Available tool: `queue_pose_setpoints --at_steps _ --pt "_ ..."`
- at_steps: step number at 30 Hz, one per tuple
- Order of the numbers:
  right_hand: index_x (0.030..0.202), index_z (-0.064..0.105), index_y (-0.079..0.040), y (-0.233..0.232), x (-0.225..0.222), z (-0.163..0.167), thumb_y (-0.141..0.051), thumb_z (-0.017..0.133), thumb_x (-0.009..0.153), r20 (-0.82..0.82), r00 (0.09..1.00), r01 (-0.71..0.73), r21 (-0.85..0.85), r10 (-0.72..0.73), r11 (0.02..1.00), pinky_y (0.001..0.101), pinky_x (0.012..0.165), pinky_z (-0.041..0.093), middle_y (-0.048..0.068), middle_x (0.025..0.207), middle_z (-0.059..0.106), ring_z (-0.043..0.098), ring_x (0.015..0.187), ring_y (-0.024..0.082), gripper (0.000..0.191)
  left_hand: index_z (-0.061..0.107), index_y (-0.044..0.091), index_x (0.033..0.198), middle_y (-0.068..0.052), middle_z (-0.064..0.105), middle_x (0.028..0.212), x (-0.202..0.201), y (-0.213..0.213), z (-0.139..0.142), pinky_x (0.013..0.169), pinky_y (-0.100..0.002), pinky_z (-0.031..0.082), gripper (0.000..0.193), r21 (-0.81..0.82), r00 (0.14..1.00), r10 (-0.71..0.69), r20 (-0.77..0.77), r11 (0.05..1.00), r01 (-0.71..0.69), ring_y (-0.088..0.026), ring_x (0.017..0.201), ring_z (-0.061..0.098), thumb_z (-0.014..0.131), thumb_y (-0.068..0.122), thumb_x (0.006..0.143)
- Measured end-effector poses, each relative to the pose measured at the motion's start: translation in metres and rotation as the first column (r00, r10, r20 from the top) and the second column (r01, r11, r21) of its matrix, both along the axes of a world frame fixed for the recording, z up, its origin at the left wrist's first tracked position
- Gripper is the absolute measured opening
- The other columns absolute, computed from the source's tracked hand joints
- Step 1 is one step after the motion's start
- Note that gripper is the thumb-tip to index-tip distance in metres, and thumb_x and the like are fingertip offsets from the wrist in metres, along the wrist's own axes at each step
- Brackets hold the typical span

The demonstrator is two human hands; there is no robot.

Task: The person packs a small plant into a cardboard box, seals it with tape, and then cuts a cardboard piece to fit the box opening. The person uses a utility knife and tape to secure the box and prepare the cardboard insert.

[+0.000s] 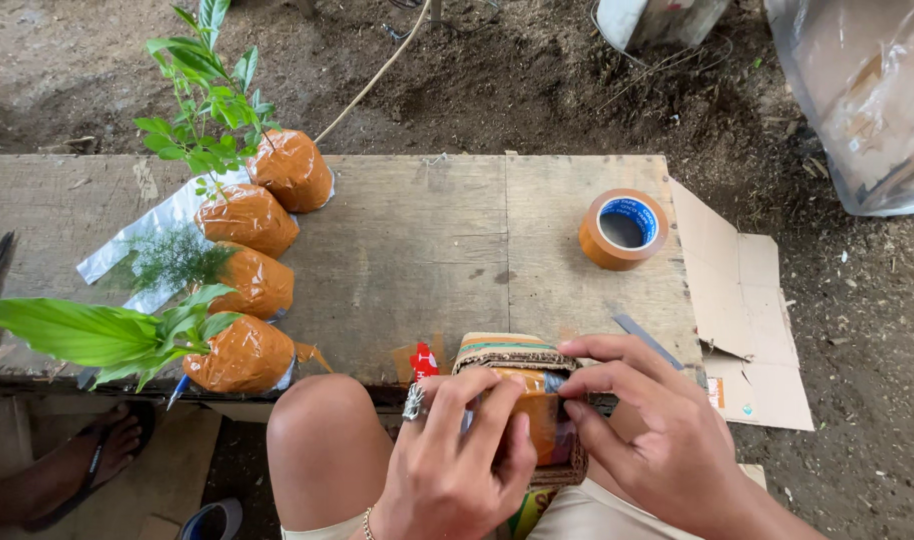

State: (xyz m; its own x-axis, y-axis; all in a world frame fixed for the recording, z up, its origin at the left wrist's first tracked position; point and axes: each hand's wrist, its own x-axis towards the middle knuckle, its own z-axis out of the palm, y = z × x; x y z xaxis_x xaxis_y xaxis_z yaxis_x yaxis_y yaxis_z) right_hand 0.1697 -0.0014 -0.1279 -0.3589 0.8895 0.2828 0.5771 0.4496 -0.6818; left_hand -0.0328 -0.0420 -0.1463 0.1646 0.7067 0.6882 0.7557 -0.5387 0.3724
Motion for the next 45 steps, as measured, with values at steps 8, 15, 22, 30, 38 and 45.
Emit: queue_pose_setpoints --at_steps 8,15,22,30,38,45 --pt "0.094 0.072 -0.007 0.000 0.003 0.033 -0.011 0.077 0.080 -0.043 0.999 -0.001 -0.081 -0.002 0.997 0.0326 0.089 0.056 0.007 0.119 0.074 0.073 0.110 0.022 0.015 0.069 0.003 0.105 -0.009 0.064 0.107 0.000 0.000 0.040 0.080 -0.039 0.056 0.016 -0.133 0.999 -0.020 0.029 0.991 0.024 -0.029 0.093 0.068 0.074 0.007 0.090" --pt "0.095 0.072 -0.006 0.003 -0.005 0.063 -0.011 0.076 0.081 -0.101 0.995 -0.009 -0.109 -0.002 0.994 0.0332 0.092 0.055 0.009 0.120 0.073 0.072 0.113 0.023 0.015 0.068 0.003 0.107 -0.009 0.064 0.108 -0.005 0.002 0.065 0.081 -0.038 0.055 0.018 -0.057 1.000 -0.005 -0.003 0.998 0.005 -0.030 0.096 0.067 0.074 0.006 0.090" --pt "0.095 0.072 -0.005 0.003 -0.010 0.074 -0.009 0.076 0.082 -0.139 0.990 0.005 -0.116 -0.021 0.993 0.0336 0.093 0.055 0.010 0.120 0.073 0.072 0.113 0.022 0.014 0.067 0.003 0.106 -0.009 0.065 0.107 -0.010 0.004 0.077 0.077 -0.036 0.054 0.019 -0.078 0.999 -0.035 0.032 0.996 0.037 -0.029 0.094 0.067 0.074 0.003 0.088" --pt "0.097 0.072 -0.005 -0.002 -0.011 0.068 -0.007 0.075 0.082 -0.155 0.988 -0.023 -0.061 0.014 0.998 0.0331 0.093 0.056 0.009 0.121 0.073 0.073 0.112 0.022 0.015 0.064 0.005 0.104 -0.010 0.064 0.108 -0.006 -0.006 0.065 0.084 -0.038 0.055 0.023 -0.040 1.000 0.000 0.031 0.999 0.002 -0.030 0.095 0.067 0.072 -0.001 0.083" --pt "0.102 0.077 -0.009 0.002 -0.013 0.084 -0.008 0.080 0.076 -0.077 0.994 -0.063 0.107 0.072 0.992 0.0370 0.096 0.056 0.008 0.119 0.072 0.069 0.115 0.025 0.026 0.063 0.002 0.106 -0.011 0.063 0.107 -0.005 0.003 0.079 0.082 -0.039 0.055 0.021 -0.049 0.998 -0.032 0.051 0.998 0.034 -0.031 0.093 0.066 0.071 0.000 0.086" --pt "0.098 0.068 -0.005 0.003 -0.025 0.096 -0.005 0.076 0.081 0.047 0.996 -0.085 0.237 0.076 0.968 0.0411 0.091 0.054 0.010 0.106 0.069 0.066 0.107 0.032 0.019 0.060 0.001 0.106 -0.012 0.064 0.107 -0.010 0.007 0.094 0.076 -0.040 0.051 0.022 -0.093 0.997 -0.036 0.072 0.995 0.043 -0.031 0.089 0.063 0.070 -0.001 0.087"
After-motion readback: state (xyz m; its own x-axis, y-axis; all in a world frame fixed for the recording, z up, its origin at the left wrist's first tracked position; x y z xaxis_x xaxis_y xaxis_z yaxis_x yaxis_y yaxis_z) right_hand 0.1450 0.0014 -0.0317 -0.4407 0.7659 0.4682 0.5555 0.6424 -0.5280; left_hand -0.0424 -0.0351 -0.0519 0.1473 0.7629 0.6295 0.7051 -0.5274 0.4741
